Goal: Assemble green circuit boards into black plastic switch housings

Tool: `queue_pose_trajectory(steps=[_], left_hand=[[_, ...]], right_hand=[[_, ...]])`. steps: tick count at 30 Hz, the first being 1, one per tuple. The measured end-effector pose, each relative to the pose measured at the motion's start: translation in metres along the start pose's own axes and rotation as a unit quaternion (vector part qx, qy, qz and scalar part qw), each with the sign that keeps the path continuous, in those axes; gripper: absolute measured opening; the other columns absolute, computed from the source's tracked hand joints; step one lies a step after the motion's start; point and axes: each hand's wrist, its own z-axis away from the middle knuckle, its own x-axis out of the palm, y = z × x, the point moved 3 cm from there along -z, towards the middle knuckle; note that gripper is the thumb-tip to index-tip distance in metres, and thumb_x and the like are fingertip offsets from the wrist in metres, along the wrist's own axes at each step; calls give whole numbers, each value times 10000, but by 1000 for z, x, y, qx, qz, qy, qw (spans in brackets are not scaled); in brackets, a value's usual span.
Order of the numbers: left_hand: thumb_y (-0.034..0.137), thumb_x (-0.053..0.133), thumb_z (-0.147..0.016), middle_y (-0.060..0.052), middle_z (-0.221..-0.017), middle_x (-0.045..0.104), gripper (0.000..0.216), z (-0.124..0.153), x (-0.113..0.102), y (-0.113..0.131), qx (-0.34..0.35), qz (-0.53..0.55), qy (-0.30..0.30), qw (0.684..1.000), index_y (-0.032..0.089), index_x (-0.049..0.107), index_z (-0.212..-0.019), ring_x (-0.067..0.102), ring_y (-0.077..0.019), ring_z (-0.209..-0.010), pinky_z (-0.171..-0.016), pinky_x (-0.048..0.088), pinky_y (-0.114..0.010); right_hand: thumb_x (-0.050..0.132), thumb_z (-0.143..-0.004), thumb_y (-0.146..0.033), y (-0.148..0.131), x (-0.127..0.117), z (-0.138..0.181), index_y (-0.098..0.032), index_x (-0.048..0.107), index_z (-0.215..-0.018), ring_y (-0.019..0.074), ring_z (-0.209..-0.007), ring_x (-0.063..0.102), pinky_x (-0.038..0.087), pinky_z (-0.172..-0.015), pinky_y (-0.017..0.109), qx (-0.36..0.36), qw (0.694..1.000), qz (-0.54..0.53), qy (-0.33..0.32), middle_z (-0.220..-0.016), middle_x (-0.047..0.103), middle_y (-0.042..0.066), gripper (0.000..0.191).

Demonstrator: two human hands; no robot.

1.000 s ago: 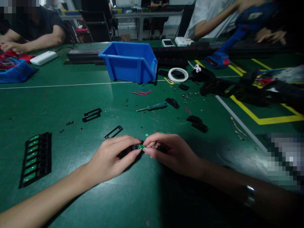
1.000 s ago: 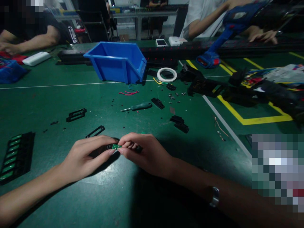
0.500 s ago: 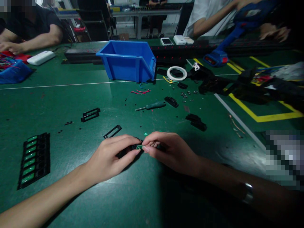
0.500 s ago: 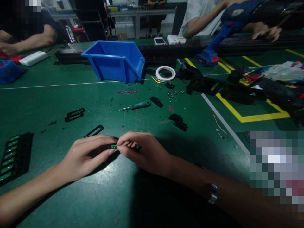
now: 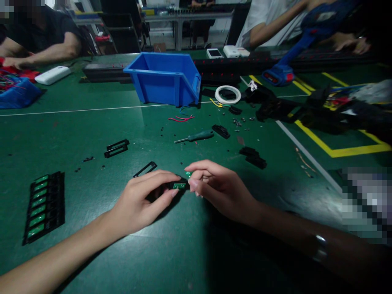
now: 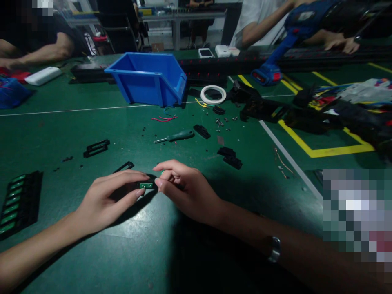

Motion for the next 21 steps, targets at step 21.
queue_pose_trajectory(steps=[21], left_hand=[[180, 673, -922, -64, -1122, 731, 259, 4, 1, -2, 16, 35, -14, 999, 202, 638, -1177, 710, -162, -996, -800, 569, -221]], right_hand=[[591, -989, -380, -2, 1, 2, -174, 652, -1130, 135, -726, 583, 448, -633, 241, 1, 997, 53, -56, -816, 650, 13, 257]])
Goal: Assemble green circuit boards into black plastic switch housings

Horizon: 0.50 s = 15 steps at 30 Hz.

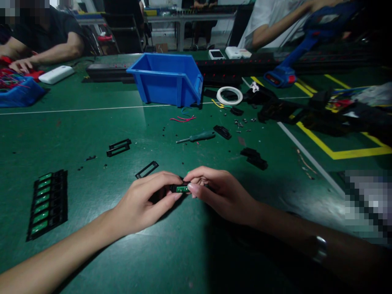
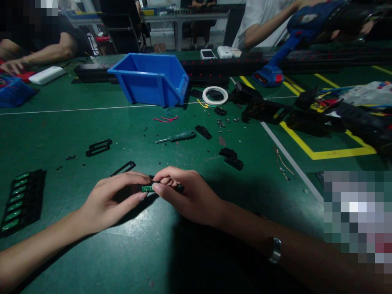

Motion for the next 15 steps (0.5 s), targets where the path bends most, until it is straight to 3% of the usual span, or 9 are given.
queue_pose_trajectory(steps=[15], left_hand=[[167, 642, -932, -68, -1099, 714, 238, -2, 2, 3, 0, 23, -48, 999, 184, 626, -1169, 697, -155, -961, -836, 560, -250]], right_hand=[[568, -995, -345, -2, 1, -1, -174, 685, -1015, 122, -694, 576, 433, -630, 245, -6, 999, 53, 7, -809, 669, 7, 208]])
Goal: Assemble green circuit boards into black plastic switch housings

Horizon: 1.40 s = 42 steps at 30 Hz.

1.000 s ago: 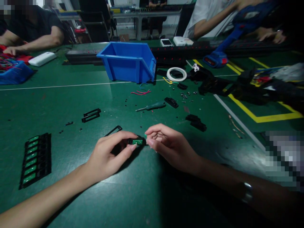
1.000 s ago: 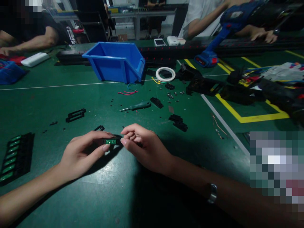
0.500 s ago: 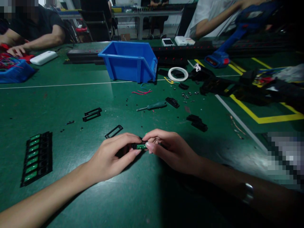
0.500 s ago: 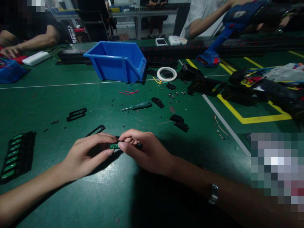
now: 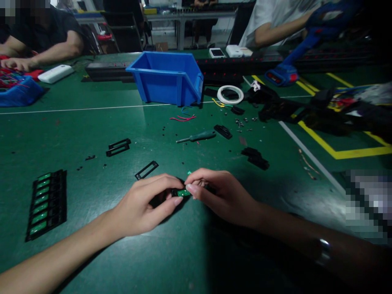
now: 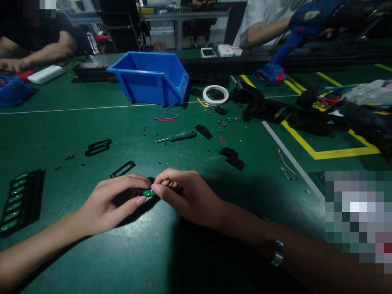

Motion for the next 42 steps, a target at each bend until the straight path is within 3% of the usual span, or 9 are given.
queue_pose_trajectory(steps=[6, 13, 19, 25, 30, 34, 38, 42], left_hand=[[154, 574, -964, -69, -1048, 721, 183, 0, -2, 0, -12, 9, 0, 1000, 174, 641, -1133, 688, -152, -933, -821, 546, -264], [175, 648, -912, -63, -1048, 702, 299, -1, 0, 0, -10, 25, -12, 1000, 189, 620, -1210, 645, -117, -773, -714, 534, -242], [189, 705, -890, -58, -1026, 705, 366, 3, 3, -3, 4, 11, -17, 1000, 194, 605, -1242, 647, -119, -779, -722, 529, -240], [236, 732, -891, -39, -955, 724, 412, 4, 5, -3, 26, -24, -11, 999, 196, 578, -1271, 660, -114, -737, -683, 527, -222], [229, 719, -902, -27, -937, 738, 345, 4, 3, 1, 37, -39, 17, 998, 191, 596, -1223, 662, -93, -688, -629, 511, -192], [217, 715, -903, -18, -893, 736, 310, 3, 2, 3, 43, -57, 50, 996, 168, 604, -1189, 667, -85, -674, -615, 502, -176], [231, 702, -912, -9, -850, 724, 311, 4, 1, 2, 28, -64, 72, 995, 176, 598, -1200, 649, -80, -629, -570, 486, -170], [232, 702, -915, 6, -797, 709, 338, 5, 2, 0, 29, -60, 53, 996, 180, 588, -1229, 645, -85, -613, -574, 484, -181]], right_hand=[[575, -989, -342, -1, 0, 0, -181, 692, -1014, 124, -711, 582, 436, -638, 246, 0, 1000, 9, -4, -829, 678, 8, 201], [562, -997, -353, -1, -1, 0, -173, 687, -983, 124, -678, 583, 427, -613, 246, 4, 1000, 2, 14, -773, 660, 4, 220], [574, -996, -376, 3, -1, 0, -179, 669, -1005, 131, -694, 604, 446, -616, 250, 20, 999, -42, 10, -785, 662, 7, 219], [573, -999, -370, 1, -1, 1, -177, 655, -1053, 137, -753, 612, 476, -678, 260, -3, 998, -63, -24, -868, 691, 27, 217], [667, -938, -343, -4, 0, 3, -196, 608, -1243, 146, -826, 617, 497, -721, 264, -49, 995, -51, -77, -1006, 696, 38, 344], [657, -943, -329, -3, 0, 2, -199, 607, -1267, 174, -927, 648, 514, -766, 278, -25, 996, -58, -67, -1112, 697, 65, 353], [649, -953, -326, 2, -1, -3, -178, 635, -1181, 132, -758, 643, 503, -662, 244, 20, 995, -99, -1, -909, 698, 29, 273], [634, -960, -335, 3, -1, -5, -149, 648, -1151, 135, -737, 666, 515, -651, 241, 34, 990, -140, 0, -850, 707, 31, 267]])
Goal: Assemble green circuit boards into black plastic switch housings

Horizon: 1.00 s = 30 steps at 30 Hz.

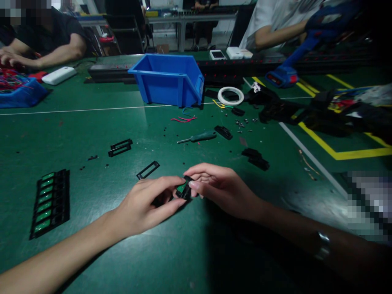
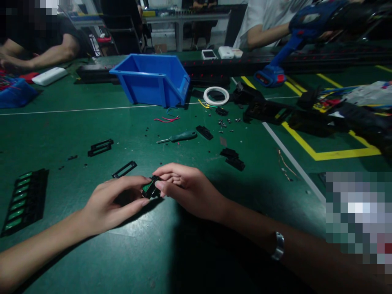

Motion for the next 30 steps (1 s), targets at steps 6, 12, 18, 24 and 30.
queue_pose_trajectory(steps=[6, 12, 18, 24, 30], left_hand=[[245, 717, -910, -12, -849, 714, 447, 2, 2, -2, 21, -6, -18, 1000, 159, 554, -1316, 658, -103, -675, -631, 499, -209], [273, 740, -895, 12, -830, 693, 472, 1, 3, -4, 5, 5, -34, 999, 175, 549, -1316, 634, -92, -662, -614, 478, -197], [249, 738, -894, 6, -877, 689, 394, 2, 4, -3, 13, -12, -36, 999, 171, 569, -1241, 634, -93, -715, -653, 476, -203], [282, 738, -895, 16, -863, 676, 365, 2, 5, -3, -5, -12, -55, 998, 185, 559, -1198, 622, -89, -693, -625, 461, -205], [308, 742, -890, 22, -858, 670, 377, 0, 1, -4, -49, 37, -40, 997, 198, 543, -1191, 626, -82, -669, -594, 476, -187]], right_hand=[[634, -958, -320, -3, 1, 4, -142, 644, -1275, 146, -802, 635, 513, -721, 264, -28, 998, 51, -36, -922, 697, 44, 363], [648, -957, -329, -3, 2, 4, -159, 636, -1290, 122, -767, 598, 497, -709, 243, -34, 997, 43, -58, -895, 670, 19, 374], [706, -916, -325, -2, 3, 3, -147, 647, -1266, 117, -754, 618, 507, -709, 234, -38, 996, 58, -56, -898, 693, 18, 397], [734, -889, -276, -6, 4, 2, -173, 636, -1281, 102, -759, 592, 493, -692, 215, -81, 989, 84, -94, -968, 681, 13, 416], [749, -864, -221, -10, 4, 3, -210, 566, -1333, 140, -907, 590, 488, -801, 259, -121, 978, 120, -121, -1145, 659, 34, 504]])
